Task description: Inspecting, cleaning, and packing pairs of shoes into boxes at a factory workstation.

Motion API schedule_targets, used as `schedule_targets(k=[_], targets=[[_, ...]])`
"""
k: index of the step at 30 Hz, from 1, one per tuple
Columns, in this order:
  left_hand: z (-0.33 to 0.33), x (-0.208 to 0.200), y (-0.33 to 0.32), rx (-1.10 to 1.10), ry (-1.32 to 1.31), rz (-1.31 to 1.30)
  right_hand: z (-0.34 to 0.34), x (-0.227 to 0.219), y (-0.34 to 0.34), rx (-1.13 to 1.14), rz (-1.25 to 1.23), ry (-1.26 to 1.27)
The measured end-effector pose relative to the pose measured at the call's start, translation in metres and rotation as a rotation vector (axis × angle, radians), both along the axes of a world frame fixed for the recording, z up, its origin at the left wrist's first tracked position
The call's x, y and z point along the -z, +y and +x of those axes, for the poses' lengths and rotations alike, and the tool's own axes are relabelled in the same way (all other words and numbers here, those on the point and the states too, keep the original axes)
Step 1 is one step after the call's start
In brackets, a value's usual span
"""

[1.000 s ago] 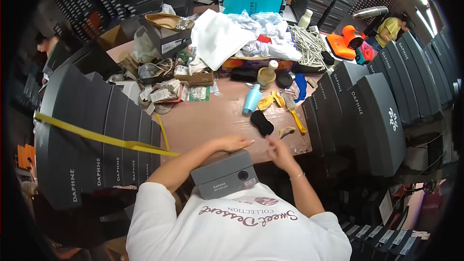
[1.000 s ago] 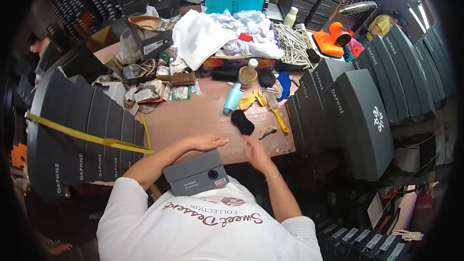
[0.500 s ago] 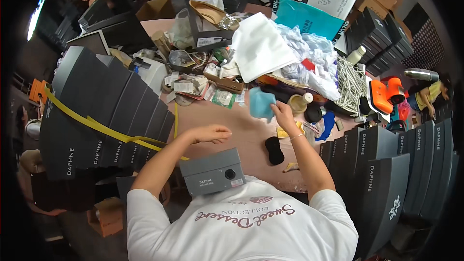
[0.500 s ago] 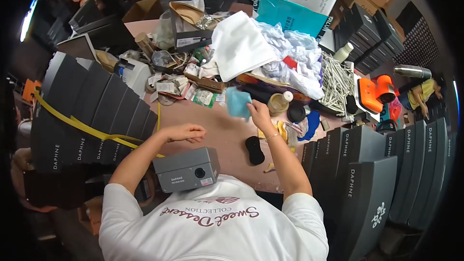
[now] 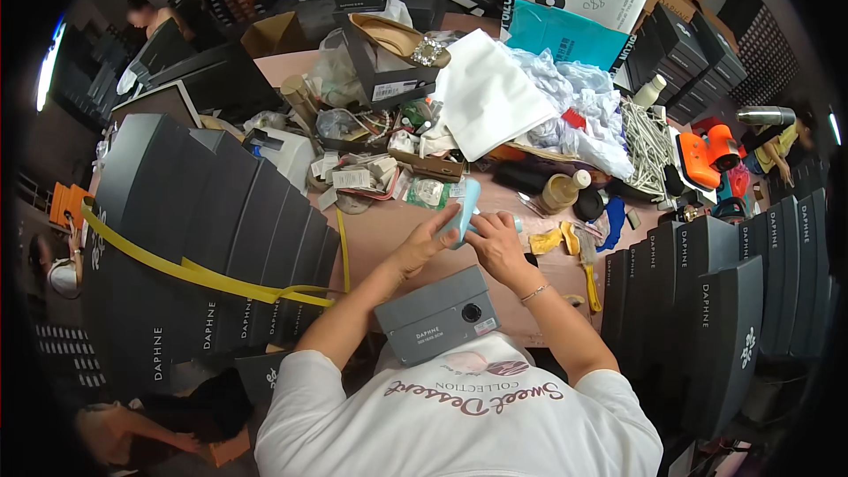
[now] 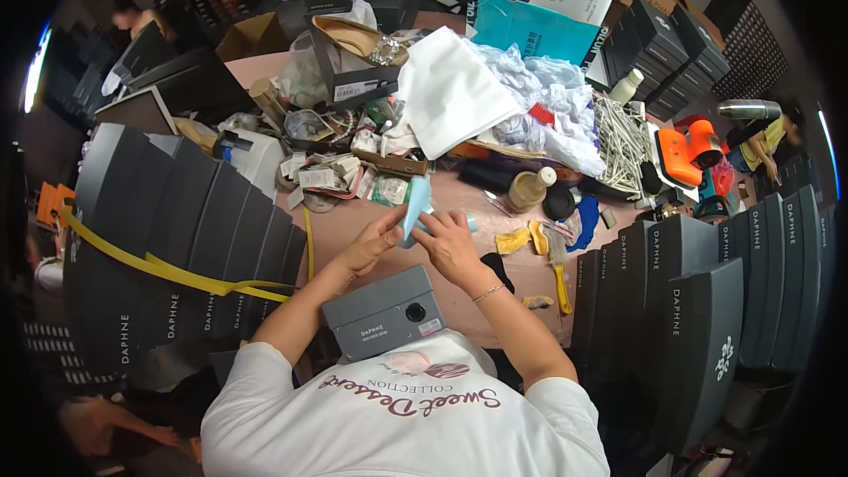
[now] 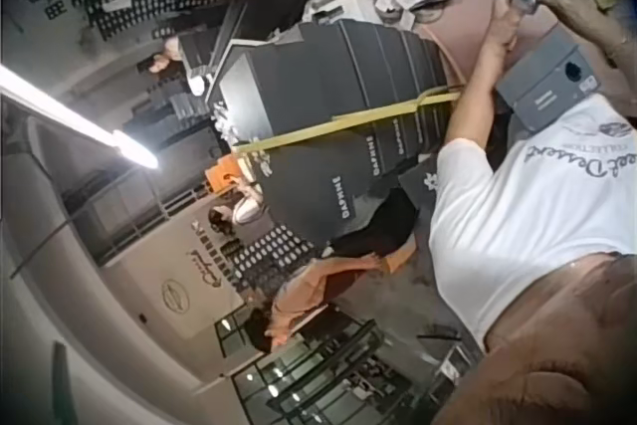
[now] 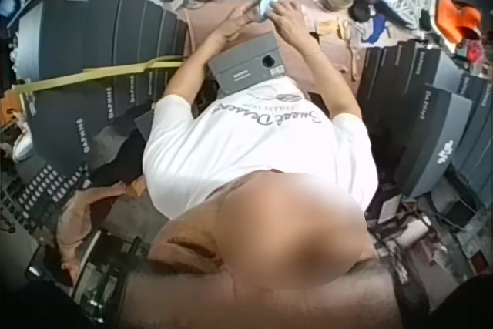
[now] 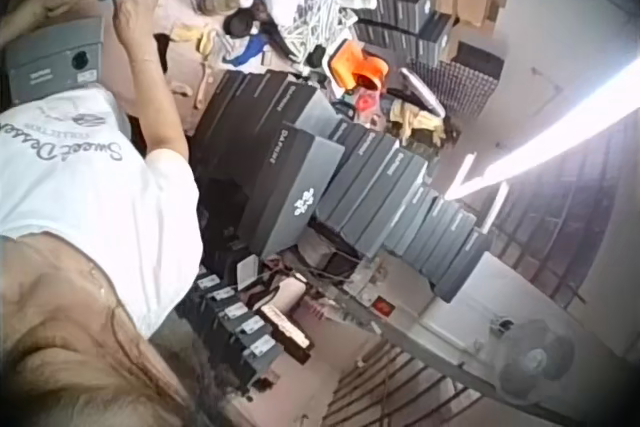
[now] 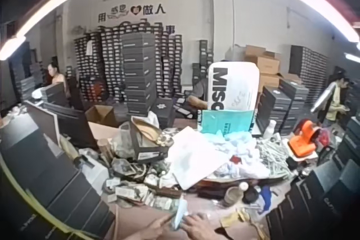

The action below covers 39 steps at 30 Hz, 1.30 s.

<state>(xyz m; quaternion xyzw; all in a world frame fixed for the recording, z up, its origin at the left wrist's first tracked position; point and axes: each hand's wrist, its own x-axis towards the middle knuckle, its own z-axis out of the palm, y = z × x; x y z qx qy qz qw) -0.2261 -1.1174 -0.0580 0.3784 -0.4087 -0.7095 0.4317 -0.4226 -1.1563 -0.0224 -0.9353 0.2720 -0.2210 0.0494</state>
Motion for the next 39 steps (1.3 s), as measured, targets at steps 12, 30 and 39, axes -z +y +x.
schedule_targets(k=[12,30,39], targets=[[-0.001,-0.011,0.0,-0.573,-0.381,-0.332,0.001,0.008,0.012,0.128,0.543,-0.222],[0.008,0.006,-0.006,0.176,-0.033,0.271,-0.043,0.035,-0.028,-0.206,1.997,-1.475],[-0.016,-0.018,0.007,-0.001,0.507,0.12,-0.012,0.028,-0.011,0.138,1.744,-0.961]])
